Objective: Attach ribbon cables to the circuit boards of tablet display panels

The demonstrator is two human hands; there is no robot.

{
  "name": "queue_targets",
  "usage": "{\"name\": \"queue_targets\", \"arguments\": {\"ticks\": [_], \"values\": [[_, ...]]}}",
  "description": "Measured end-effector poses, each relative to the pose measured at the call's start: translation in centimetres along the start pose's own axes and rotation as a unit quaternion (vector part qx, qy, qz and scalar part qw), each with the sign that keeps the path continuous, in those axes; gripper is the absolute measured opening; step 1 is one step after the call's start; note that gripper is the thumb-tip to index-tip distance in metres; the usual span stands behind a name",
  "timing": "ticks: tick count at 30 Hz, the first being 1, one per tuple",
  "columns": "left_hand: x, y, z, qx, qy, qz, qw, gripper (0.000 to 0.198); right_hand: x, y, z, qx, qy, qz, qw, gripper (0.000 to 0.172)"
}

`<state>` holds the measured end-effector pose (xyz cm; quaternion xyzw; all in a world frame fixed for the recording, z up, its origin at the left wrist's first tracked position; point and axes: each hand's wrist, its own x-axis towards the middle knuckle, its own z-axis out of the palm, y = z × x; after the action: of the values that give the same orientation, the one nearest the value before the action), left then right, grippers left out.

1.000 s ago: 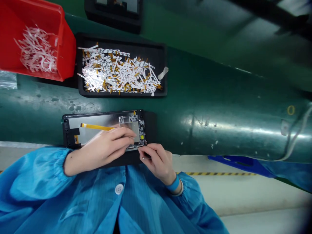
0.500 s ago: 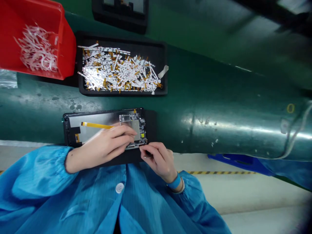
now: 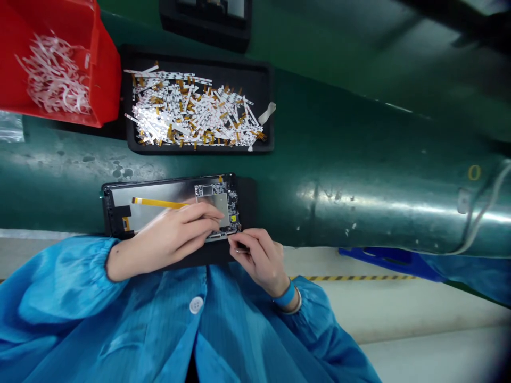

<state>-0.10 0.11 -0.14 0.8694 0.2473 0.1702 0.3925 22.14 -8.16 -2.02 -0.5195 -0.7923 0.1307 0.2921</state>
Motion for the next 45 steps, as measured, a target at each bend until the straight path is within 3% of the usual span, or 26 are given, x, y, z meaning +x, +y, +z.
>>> {"name": "queue_targets", "arguments": {"ticks": [16,24,35,45], "values": [[-0.1,-0.2,-0.1,-0.004,-0.006,-0.003,1.000,0.022,-0.2,-0.2,0.0,-0.006,-0.010,0.016,1.000,0.011],[-0.2,-0.3,0.1,-0.021,0.000,0.000,1.000,0.023,-0.5,-0.2,0.4,-0.010,0.022,0.029,0.999,0.010],[-0.1,-0.2,0.1,-0.019,-0.005,0.002,1.000,0.021,1.0,0.1,-0.9,0.025,-0.049,0.012,0.998,0.015],[0.1,-0.2,-0.2,-0.016,0.004,0.008,1.000,0.020,0.7,1.0,-1.1,0.015,-0.038,-0.028,0.999,0.012]]}}
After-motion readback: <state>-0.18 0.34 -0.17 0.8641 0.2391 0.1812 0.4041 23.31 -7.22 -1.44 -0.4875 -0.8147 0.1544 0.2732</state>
